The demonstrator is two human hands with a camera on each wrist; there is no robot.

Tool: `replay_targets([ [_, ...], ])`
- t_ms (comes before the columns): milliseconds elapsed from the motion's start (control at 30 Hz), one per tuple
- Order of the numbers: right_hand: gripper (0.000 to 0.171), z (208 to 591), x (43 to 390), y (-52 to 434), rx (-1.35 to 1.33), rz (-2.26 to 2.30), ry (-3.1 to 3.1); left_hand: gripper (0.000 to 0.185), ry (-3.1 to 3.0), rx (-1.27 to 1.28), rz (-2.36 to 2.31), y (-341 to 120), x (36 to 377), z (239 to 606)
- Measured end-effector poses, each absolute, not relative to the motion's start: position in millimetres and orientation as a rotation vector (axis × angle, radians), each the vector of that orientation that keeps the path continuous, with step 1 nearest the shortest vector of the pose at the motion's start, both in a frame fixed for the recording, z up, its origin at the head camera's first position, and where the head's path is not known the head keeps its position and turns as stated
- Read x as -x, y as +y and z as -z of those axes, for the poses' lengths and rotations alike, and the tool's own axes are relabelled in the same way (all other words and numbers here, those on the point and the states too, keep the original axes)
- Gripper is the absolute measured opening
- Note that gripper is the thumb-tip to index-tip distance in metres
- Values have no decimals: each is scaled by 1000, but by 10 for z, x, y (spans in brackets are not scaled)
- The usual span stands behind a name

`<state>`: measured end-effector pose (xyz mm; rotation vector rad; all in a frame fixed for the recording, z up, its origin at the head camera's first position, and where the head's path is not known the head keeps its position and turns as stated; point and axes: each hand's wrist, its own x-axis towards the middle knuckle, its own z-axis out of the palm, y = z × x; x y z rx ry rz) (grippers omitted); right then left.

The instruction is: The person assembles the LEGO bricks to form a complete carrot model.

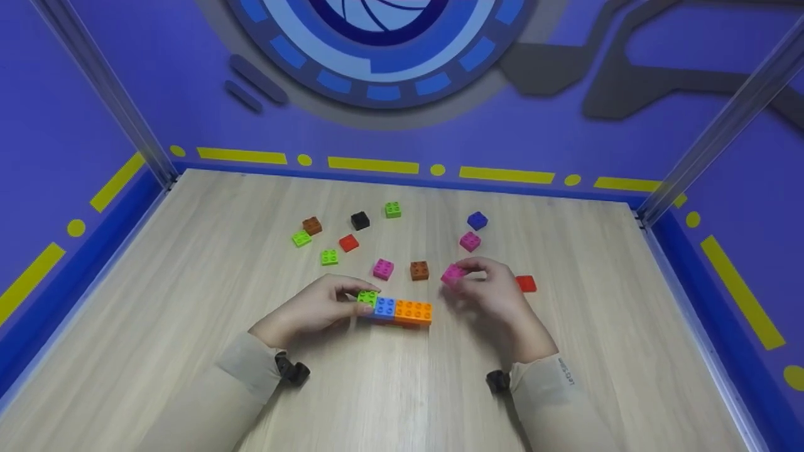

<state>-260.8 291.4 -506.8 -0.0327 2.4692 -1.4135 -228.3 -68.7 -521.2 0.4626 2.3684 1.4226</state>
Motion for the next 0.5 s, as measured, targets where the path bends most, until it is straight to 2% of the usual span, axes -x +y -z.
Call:
replay_targets([
  [233,43,5119,2549,2861,192,1519,2298,42,2368,-477,-1443,-681,2304,5234],
  [333,44,5157,2531,2855,300,1531,2225,41,2369,-473,-1445,-675,2302,5244],
  [500,37,5210,2533,2840,527,1512,2166,41,2357,-448,-1450,-678,2308,5231],
])
